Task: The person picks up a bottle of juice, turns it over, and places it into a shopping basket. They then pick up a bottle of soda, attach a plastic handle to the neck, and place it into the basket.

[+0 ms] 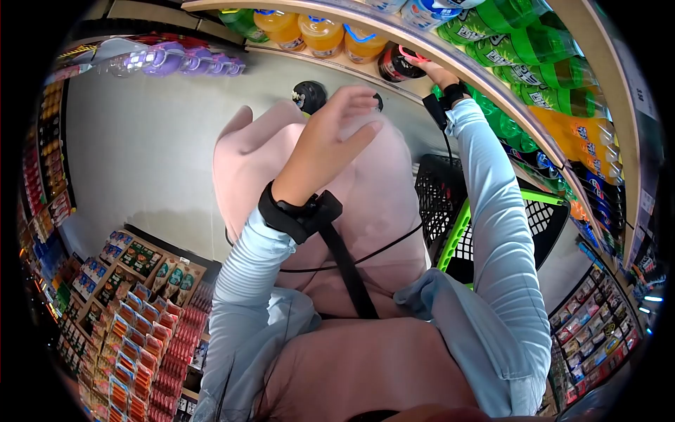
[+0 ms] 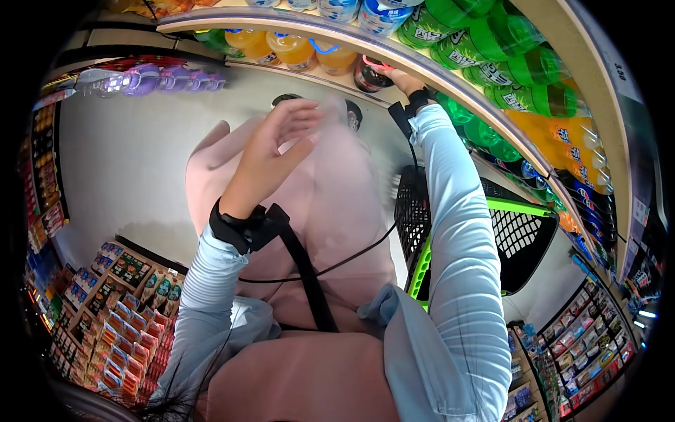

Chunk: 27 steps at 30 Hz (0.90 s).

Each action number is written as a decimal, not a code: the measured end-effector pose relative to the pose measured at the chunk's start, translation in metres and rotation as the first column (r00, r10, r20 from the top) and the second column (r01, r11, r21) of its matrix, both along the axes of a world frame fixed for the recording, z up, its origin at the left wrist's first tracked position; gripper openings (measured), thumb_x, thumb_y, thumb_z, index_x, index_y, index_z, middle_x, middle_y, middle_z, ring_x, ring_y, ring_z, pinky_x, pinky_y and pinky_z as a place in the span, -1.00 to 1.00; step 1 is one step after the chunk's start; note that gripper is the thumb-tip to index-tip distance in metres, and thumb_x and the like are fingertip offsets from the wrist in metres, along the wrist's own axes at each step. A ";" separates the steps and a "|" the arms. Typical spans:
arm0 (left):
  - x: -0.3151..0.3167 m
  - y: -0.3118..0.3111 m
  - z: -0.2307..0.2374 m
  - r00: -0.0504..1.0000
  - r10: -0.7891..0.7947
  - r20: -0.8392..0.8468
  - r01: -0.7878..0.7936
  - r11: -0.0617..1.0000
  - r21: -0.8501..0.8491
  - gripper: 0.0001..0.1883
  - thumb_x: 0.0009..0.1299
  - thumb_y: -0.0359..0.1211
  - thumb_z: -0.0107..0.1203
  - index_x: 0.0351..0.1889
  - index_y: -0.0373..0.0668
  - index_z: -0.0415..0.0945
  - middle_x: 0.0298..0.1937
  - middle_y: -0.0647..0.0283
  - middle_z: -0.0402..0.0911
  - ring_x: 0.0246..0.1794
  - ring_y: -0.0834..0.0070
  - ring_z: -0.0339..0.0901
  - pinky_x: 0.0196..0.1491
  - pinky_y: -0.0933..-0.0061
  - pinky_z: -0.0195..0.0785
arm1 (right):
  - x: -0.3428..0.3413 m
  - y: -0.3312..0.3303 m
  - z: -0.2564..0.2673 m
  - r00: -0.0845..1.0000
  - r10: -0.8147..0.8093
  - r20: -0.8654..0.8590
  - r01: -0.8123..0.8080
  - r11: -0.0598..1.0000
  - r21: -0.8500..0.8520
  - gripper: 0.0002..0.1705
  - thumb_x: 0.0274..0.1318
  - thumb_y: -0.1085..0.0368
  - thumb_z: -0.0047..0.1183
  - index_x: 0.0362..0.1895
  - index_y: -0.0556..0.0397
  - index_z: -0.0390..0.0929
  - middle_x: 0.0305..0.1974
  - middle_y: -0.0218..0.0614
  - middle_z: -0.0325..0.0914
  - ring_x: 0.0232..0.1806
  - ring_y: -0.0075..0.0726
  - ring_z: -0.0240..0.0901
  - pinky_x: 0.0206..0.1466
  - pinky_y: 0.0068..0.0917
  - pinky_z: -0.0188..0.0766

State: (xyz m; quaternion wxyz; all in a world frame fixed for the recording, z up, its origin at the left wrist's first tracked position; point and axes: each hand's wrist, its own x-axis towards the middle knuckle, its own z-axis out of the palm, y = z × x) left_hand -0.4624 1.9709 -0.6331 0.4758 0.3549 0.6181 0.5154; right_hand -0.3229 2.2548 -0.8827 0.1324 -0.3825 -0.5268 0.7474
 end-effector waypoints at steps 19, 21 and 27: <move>0.087 -0.038 0.054 0.985 -0.161 -0.057 0.166 0.982 0.090 -0.60 0.34 -0.46 0.07 0.14 -0.24 0.29 0.06 0.18 0.49 0.10 0.43 0.43 0.20 0.42 0.23 | 0.165 -0.155 0.223 0.933 -0.353 0.064 0.358 0.927 -0.107 -0.67 0.18 0.25 0.03 0.03 0.03 0.41 -0.06 -0.40 0.45 0.03 -0.43 0.34 0.13 -0.47 0.24; 0.099 -0.045 0.060 0.978 -0.192 -0.086 0.199 0.976 0.092 -0.60 0.34 -0.48 0.06 0.14 -0.24 0.30 0.06 0.17 0.49 0.10 0.43 0.44 0.19 0.42 0.23 | 0.189 -0.175 0.249 0.914 -0.406 0.004 0.405 0.910 -0.092 -0.67 0.19 0.25 0.02 0.03 0.05 0.40 -0.05 -0.37 0.46 0.05 -0.38 0.36 0.16 -0.42 0.25; 0.125 -0.064 0.085 0.956 -0.251 -0.152 0.273 0.952 0.142 -0.61 0.33 -0.50 0.06 0.13 -0.27 0.31 0.05 0.14 0.49 0.10 0.43 0.43 0.17 0.45 0.25 | 0.267 -0.231 0.305 0.798 -0.576 -0.178 0.575 0.816 -0.062 -0.65 0.18 0.33 0.01 0.05 0.14 0.39 0.00 -0.19 0.47 0.05 -0.29 0.42 0.18 -0.36 0.29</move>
